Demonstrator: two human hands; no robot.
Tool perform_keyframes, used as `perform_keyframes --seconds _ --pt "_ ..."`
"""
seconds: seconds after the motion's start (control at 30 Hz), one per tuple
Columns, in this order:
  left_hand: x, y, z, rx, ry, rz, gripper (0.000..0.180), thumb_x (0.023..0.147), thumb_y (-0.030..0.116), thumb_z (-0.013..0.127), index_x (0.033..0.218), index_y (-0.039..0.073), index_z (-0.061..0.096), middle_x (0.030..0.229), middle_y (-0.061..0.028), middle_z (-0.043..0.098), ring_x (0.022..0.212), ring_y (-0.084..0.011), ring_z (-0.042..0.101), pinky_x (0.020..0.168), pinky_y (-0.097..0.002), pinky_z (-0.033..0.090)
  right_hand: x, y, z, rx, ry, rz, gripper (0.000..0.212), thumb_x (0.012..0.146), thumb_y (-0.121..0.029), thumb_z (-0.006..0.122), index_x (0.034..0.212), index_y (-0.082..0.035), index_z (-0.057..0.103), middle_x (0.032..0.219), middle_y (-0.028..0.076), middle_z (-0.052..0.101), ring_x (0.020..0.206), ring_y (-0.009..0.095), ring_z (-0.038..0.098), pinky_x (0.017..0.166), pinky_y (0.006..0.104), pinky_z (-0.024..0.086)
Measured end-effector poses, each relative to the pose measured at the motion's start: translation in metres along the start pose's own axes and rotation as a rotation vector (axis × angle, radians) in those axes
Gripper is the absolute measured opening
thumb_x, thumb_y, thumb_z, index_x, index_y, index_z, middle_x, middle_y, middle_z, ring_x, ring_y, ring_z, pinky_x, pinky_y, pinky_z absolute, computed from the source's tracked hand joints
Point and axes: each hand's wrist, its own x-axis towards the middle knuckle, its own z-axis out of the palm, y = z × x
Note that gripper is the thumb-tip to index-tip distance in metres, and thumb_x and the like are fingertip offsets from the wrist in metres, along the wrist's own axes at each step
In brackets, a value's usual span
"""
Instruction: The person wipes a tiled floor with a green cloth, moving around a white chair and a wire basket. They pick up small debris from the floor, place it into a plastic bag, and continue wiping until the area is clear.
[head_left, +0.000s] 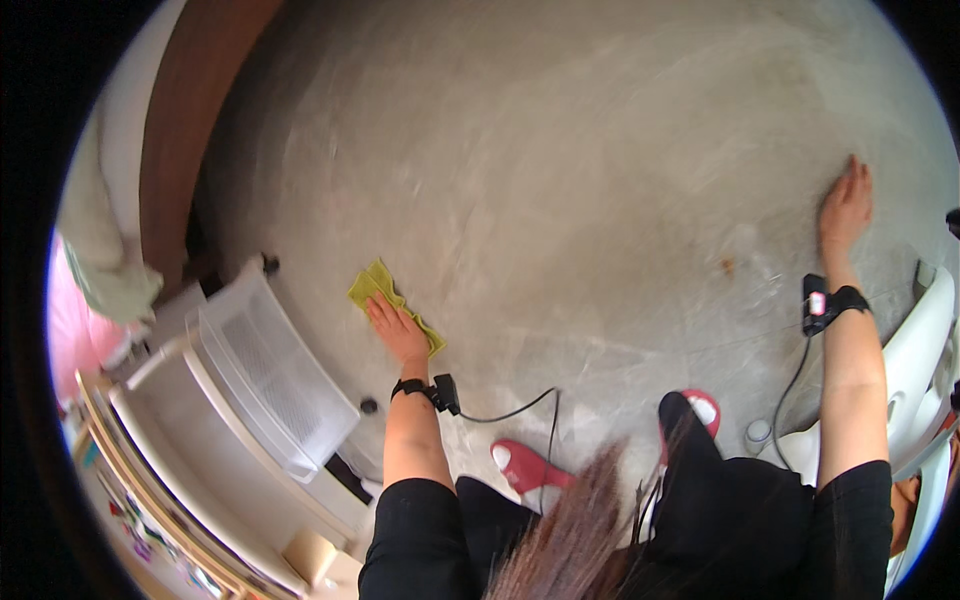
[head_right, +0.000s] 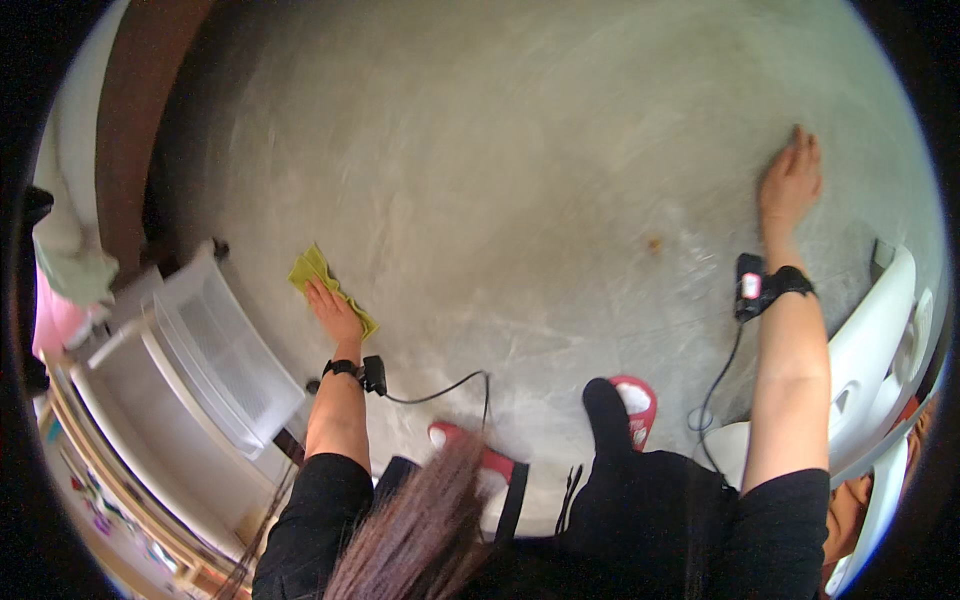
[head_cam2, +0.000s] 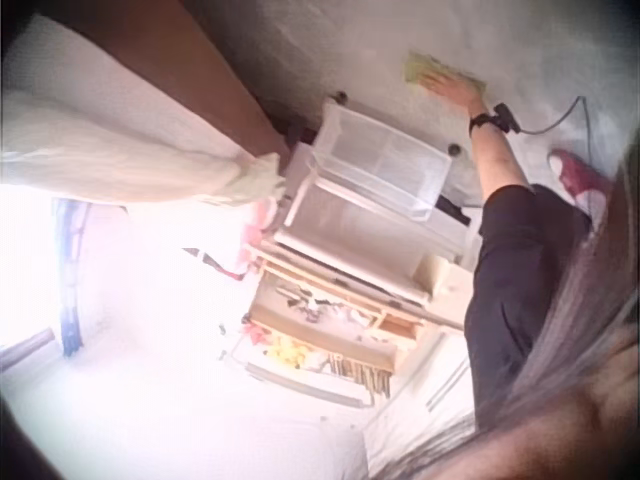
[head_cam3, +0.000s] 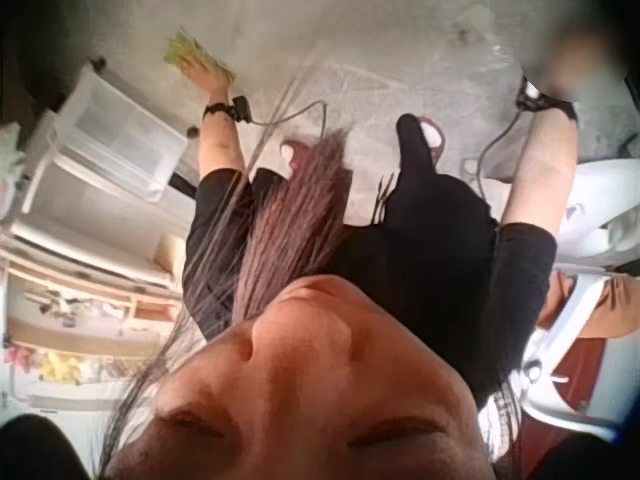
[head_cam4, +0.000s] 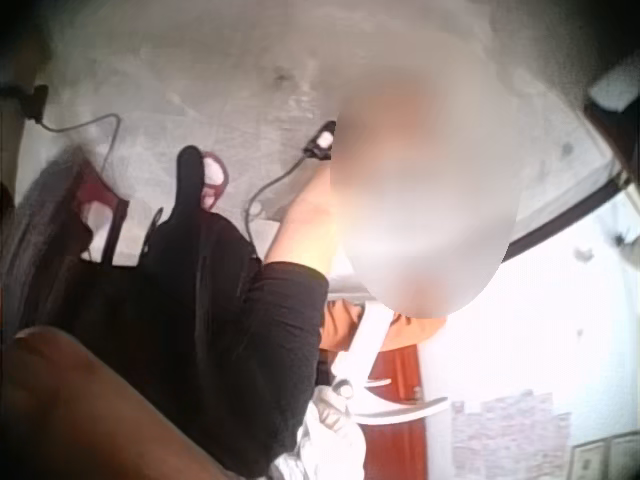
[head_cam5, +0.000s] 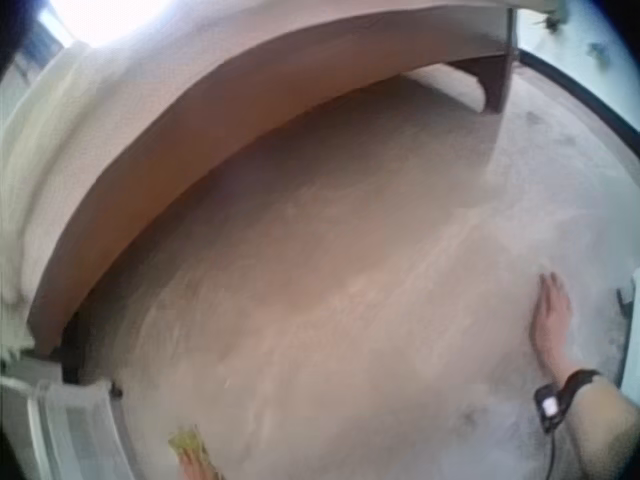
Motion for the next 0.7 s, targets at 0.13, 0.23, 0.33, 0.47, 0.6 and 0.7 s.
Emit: perform_keyframes --seconds 0.13,0.23,0.33,0.47,0.6,0.7 --pt "-0.065 -0.018 0.018 -0.009 0.096 -0.153 0.06 0.103 0.029 0.04 0.158 0.01 0.026 0.162 -0.0195 0.026 0.149 -0.038 0.023 0.121 -0.05 0.018 0.02 0.028 0.024 0.155 -0.054 -0.063 0.042 0.105 -0.029 0.038 0.143 -0.017 0.053 0.149 0.016 0.048 0.139 0.031 0.043 0.114 0.0424 0.034" --pt "-0.078 0.04 0.026 0.001 0.137 -0.163 0.061 0.101 0.031 0.044 0.156 0.009 0.031 0.16 -0.0192 0.029 0.149 -0.0376 0.025 0.121 -0.0497 0.019 0.036 0.031 0.025 0.418 -0.342 0.081 0.051 0.107 -0.038 0.033 0.148 -0.013 0.048 0.151 0.017 0.047 0.137 0.031 0.046 0.114 0.0398 0.035" --pt "-0.095 0.161 0.02 0.06 -0.055 -0.021 0.065 0.096 0.034 0.05 0.155 0.011 0.034 0.161 -0.0161 0.031 0.149 -0.0342 0.025 0.121 -0.0482 0.019 0.021 0.013 -0.002 0.601 -0.438 -0.034 0.056 0.107 -0.043 0.03 0.151 -0.012 0.043 0.154 0.015 0.043 0.14 0.03 0.044 0.115 0.0393 0.032" --pt "-0.105 0.295 0.0 -0.251 -0.165 0.207 0.062 0.095 0.03 0.05 0.153 0.011 0.038 0.16 -0.0121 0.034 0.149 -0.0303 0.027 0.12 -0.048 0.02 -0.021 -0.051 -0.072 0.714 -0.611 0.053 0.059 0.105 -0.046 0.038 0.153 -0.014 0.04 0.157 0.014 0.039 0.144 0.031 0.037 0.117 0.0398 0.028" --pt "-0.132 0.362 0.004 -0.422 -0.11 0.534 0.059 0.094 0.025 0.048 0.151 0.009 0.039 0.158 -0.0127 0.037 0.148 -0.0286 0.03 0.12 -0.0465 0.021 -0.044 -0.098 -0.121 0.752 -0.764 0.117 0.063 0.102 -0.049 0.045 0.155 -0.016 0.036 0.16 0.014 0.035 0.148 0.032 0.031 0.12 0.0403 0.023" --pt "-0.14 0.36 0.018 -0.491 -0.026 0.616 0.061 0.091 0.02 0.051 0.149 0.006 0.04 0.156 -0.0146 0.039 0.147 -0.0296 0.034 0.119 -0.0473 0.024 -0.05 -0.109 -0.14 0.726 -0.76 0.034 0.064 0.1 -0.044 0.054 0.155 -0.015 0.037 0.16 0.014 0.034 0.149 0.032 0.028 0.12 0.0407 0.022"
